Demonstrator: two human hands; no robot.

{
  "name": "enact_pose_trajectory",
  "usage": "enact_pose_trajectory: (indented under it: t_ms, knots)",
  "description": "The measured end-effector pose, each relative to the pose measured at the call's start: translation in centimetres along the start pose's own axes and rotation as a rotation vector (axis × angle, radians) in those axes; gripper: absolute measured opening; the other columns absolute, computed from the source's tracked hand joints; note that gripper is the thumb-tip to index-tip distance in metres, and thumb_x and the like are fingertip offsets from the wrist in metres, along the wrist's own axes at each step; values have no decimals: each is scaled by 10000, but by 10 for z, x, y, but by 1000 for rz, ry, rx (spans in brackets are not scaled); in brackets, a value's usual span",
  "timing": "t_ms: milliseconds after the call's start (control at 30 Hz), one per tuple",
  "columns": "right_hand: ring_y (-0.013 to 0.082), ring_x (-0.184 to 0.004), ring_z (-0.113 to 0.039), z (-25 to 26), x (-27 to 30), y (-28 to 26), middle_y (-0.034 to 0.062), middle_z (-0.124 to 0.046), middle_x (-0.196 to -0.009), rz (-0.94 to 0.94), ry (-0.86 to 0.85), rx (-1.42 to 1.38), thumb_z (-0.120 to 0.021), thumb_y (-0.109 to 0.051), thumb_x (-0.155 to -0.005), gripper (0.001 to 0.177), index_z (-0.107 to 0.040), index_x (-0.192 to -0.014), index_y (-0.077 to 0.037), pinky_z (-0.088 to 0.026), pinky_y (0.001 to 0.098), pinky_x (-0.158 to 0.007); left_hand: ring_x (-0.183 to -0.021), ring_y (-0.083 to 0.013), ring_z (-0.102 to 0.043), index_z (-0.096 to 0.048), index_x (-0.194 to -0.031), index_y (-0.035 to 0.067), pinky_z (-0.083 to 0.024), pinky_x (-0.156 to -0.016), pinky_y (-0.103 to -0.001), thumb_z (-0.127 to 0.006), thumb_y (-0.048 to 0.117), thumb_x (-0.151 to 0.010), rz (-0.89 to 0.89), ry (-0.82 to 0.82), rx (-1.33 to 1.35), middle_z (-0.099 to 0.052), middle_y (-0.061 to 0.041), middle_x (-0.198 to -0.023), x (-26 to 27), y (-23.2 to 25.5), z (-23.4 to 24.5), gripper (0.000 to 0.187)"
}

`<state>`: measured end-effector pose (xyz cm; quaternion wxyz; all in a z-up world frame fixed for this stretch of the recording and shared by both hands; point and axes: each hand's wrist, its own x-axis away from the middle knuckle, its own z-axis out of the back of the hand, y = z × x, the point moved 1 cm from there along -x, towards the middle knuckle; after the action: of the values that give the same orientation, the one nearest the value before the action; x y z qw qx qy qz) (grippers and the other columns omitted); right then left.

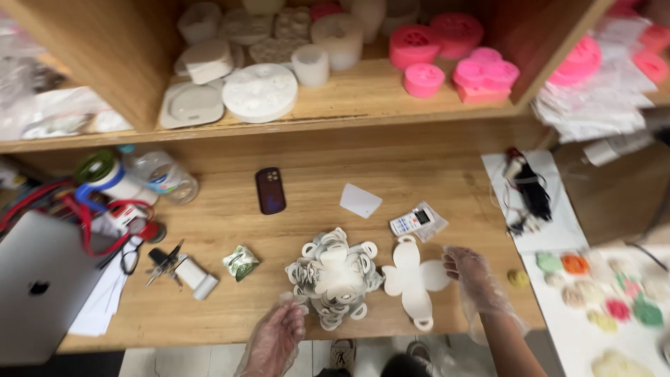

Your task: Packaging decorative candles into cards and boxes and organizing them on shelves.

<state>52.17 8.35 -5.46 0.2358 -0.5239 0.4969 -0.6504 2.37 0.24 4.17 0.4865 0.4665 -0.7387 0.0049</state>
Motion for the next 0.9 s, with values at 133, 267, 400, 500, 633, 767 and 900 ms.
enact_pose_trajectory:
  t_ms: [133, 267, 400, 500, 633, 767, 900]
  knots:
    - [157, -569, -496, -15, -71, 7, 31, -567, -731, -104, -23, 20, -805, -264, -875, 300, -612, -894, -36, -366, 333, -486, -660, -171, -650, -667, -1014, 43, -554, -567, -307, -591, 252, -1002, -63, -7, 93, -689, -68, -825, -25, -53, 40, 223]
    - [198, -518, -515, -24, -113, 27, 72, -557, -687, -350, 52, 114, -740, -254, -910, 235, -601, -849, -75, -408, 357, -435, -761, -239, -693, -663, -1172, 60, -589, -665, -389, -619, 226, -958, 22, 27, 233, -713, -117, -917, -34, -123, 77, 274]
    - [204, -494, -524, -31, -166, 65, 84, -545, -667, -490, -172, -49, -678, -144, -917, 139, -577, -885, -54, -437, 336, -422, -944, -281, -753, -621, -1308, 72, -631, -879, -426, -647, 222, -926, -24, -67, 65, -795, -101, -1112, -78, -206, 145, 411]
    - [184, -516, -538, -21, -219, 85, 87, -566, -698, -327, -184, -44, -545, -26, -918, 35, -561, -939, -49, -437, 317, -426, -942, -308, -757, -626, -1294, 99, -629, -905, -427, -637, 287, -935, 33, 22, 126, -785, -120, -1093, -74, -235, 150, 405]
    - [198, -615, -571, 7, -191, 52, 95, -610, -771, -145, -306, 36, -560, -92, -951, 69, -597, -964, -34, -470, 347, -528, -894, -254, -719, -656, -1340, 64, -606, -851, -376, -682, 249, -987, -40, -31, 73, -706, -133, -1008, -46, -247, 149, 399]
    - [217, -747, -615, 13, -104, -43, 107, -667, -870, 143, -370, 93, -582, -178, -995, 176, -644, -997, -13, -513, 388, -664, -830, -222, -692, -677, -1288, 64, -597, -780, -356, -699, 345, -931, -111, -73, 50, -720, -115, -1016, -19, -210, 61, 455]
    - [238, -879, -658, -20, -2, -109, 122, -724, -968, 415, -351, 163, -606, -264, -1038, 286, -691, -1030, 9, -555, 431, -800, -862, -132, -631, -702, -1267, 134, -533, -757, -294, -619, 503, -916, -60, -30, -174, -755, -33, -1063, 104, -104, -152, 517]
